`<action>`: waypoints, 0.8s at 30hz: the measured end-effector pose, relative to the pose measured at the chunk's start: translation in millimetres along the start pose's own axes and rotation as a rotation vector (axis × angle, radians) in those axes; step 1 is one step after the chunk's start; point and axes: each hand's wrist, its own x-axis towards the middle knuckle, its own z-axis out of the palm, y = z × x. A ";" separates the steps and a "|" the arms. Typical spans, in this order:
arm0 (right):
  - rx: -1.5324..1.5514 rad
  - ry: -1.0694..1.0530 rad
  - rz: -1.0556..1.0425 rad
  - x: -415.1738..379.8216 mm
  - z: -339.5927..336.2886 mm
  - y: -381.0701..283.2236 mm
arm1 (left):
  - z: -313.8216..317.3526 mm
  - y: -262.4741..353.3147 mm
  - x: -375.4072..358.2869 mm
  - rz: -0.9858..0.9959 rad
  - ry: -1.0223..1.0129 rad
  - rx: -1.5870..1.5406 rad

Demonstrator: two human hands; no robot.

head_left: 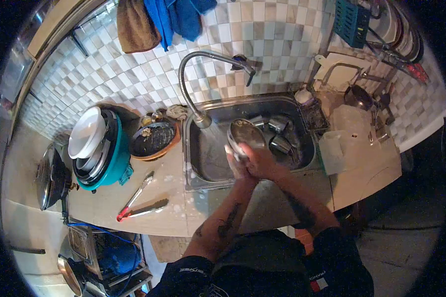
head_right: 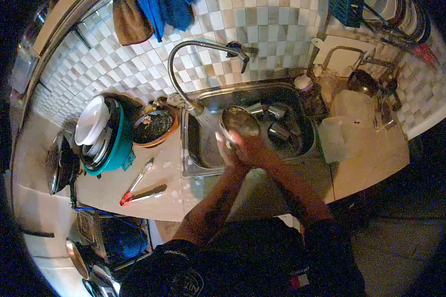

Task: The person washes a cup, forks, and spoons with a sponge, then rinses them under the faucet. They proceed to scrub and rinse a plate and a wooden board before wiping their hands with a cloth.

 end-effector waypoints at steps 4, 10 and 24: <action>-0.206 -0.135 -0.307 -21.8 4.1 32.3 | -65.0 26.1 -3.8 -0.087 0.158 0.651; -0.077 0.465 -0.201 -47.8 -22.2 31.5 | -54.5 58.5 -0.2 -0.076 0.482 1.037; 1.146 0.301 0.535 -23.3 29.1 38.4 | -61.4 94.9 89.9 0.080 0.279 1.416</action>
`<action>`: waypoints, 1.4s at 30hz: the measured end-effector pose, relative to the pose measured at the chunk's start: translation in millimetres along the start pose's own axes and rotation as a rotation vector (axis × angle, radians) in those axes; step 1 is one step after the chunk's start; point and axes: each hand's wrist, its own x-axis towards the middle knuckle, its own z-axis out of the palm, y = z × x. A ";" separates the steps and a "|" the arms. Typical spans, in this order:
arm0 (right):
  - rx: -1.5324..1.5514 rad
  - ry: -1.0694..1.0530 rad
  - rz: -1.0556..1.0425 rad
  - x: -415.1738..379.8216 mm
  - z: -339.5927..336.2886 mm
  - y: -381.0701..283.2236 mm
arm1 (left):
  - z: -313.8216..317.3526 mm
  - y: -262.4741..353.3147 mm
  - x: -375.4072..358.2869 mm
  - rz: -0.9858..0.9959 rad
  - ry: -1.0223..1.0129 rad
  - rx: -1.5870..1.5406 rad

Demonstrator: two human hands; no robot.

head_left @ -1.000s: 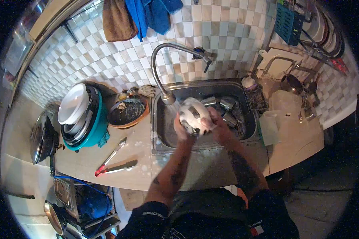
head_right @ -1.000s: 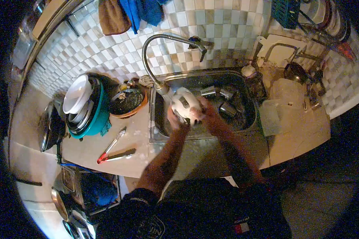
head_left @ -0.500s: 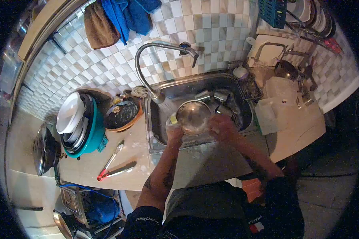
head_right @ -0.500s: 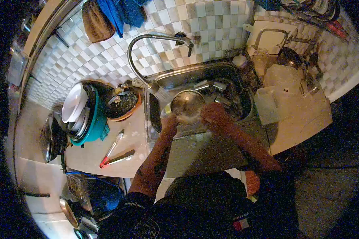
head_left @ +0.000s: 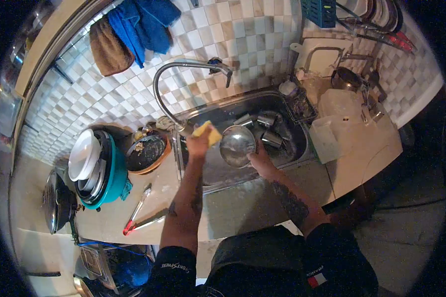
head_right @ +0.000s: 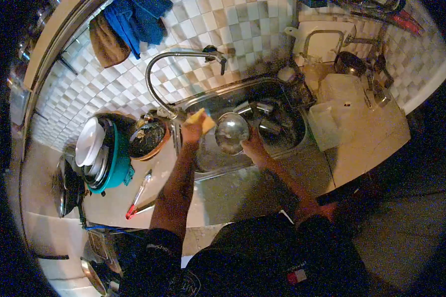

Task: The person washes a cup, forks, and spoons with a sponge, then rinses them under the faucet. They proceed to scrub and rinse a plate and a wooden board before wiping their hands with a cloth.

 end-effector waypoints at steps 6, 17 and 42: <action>-0.453 0.192 -0.380 9.6 -6.2 21.1 | 45.3 -7.8 -95.0 0.496 -0.210 0.844; -0.204 -0.135 -0.146 23.2 -37.5 56.2 | 80.2 -7.9 -72.0 0.653 -0.438 0.674; 0.062 -0.363 -0.357 22.9 -32.1 51.3 | 81.6 9.2 -50.2 0.355 -0.560 0.374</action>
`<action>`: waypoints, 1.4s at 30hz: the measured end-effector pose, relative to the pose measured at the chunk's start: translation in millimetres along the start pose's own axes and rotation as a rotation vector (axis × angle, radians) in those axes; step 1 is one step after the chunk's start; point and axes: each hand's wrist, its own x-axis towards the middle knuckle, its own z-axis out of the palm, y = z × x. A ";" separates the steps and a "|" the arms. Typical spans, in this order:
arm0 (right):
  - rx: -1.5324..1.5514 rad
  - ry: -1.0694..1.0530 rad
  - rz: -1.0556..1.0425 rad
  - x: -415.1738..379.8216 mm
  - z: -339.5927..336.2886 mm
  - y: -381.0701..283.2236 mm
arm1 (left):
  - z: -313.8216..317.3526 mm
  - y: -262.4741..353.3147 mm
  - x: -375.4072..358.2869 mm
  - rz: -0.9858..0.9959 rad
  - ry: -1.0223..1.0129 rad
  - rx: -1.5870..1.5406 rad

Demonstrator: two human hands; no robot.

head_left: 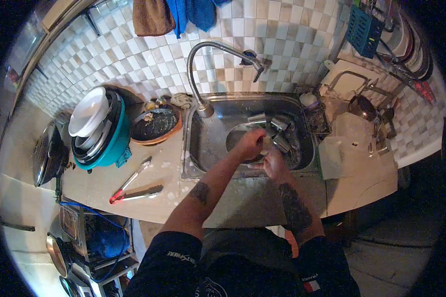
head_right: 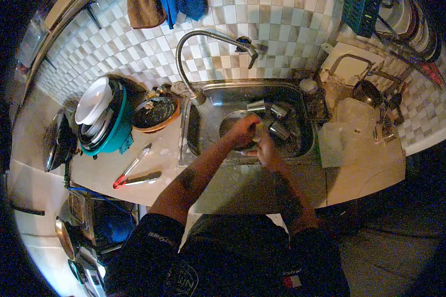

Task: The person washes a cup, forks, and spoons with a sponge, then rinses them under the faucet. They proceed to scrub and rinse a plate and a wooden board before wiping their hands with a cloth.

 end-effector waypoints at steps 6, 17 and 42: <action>-0.126 0.326 0.275 10.4 -4.4 -24.1 | -18.6 10.9 -2.1 0.007 -0.672 0.609; 0.059 0.292 0.337 18.7 35.0 -74.6 | -27.5 -15.2 -26.6 0.175 -0.074 0.698; 0.347 -0.023 0.473 16.6 32.2 -41.6 | -11.3 -17.3 -17.3 0.236 0.260 0.327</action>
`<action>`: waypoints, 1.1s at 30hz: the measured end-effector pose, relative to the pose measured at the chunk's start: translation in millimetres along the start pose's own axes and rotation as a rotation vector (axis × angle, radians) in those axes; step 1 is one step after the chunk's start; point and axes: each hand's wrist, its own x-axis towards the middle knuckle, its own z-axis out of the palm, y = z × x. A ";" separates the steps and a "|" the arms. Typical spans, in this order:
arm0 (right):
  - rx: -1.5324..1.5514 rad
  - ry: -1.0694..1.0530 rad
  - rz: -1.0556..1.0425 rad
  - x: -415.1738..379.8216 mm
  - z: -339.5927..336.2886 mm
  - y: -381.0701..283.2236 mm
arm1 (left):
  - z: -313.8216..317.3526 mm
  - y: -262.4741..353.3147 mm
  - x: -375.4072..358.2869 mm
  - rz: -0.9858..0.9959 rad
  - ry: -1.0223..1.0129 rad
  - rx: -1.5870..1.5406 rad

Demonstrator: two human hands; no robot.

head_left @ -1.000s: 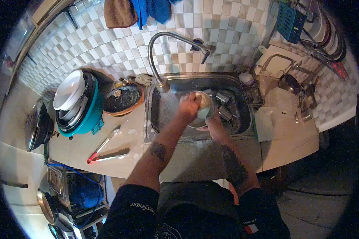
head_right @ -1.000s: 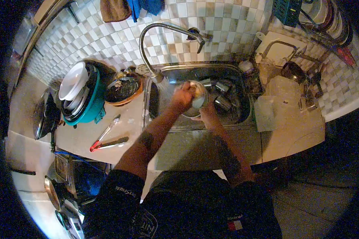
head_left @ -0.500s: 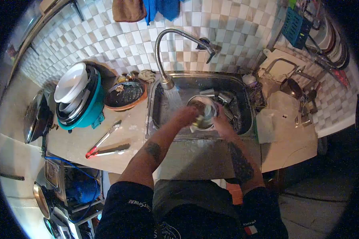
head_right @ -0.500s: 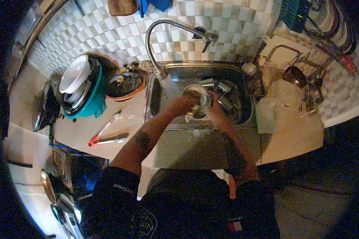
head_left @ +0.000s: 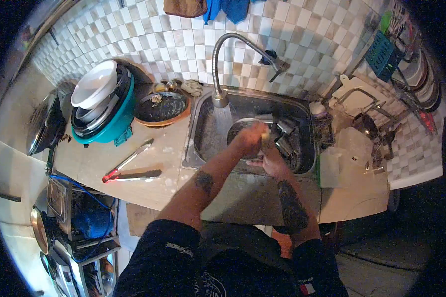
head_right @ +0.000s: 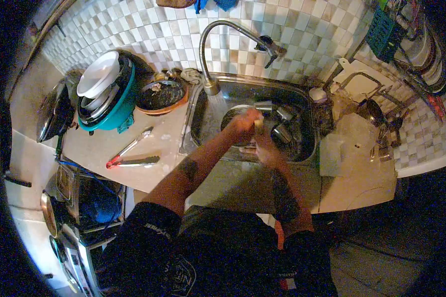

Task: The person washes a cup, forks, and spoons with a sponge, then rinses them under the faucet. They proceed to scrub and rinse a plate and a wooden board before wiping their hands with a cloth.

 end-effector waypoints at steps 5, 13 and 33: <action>-0.298 0.181 0.081 -26.4 17.9 -24.2 | -56.3 -9.7 9.3 0.083 -0.982 0.550; -0.405 -0.047 -0.016 0.3 -36.1 -3.8 | -21.7 -29.1 -9.4 0.328 -0.494 0.335; -0.367 0.393 -0.230 -21.9 32.9 -28.9 | -61.6 -13.9 8.5 -0.633 -0.632 0.428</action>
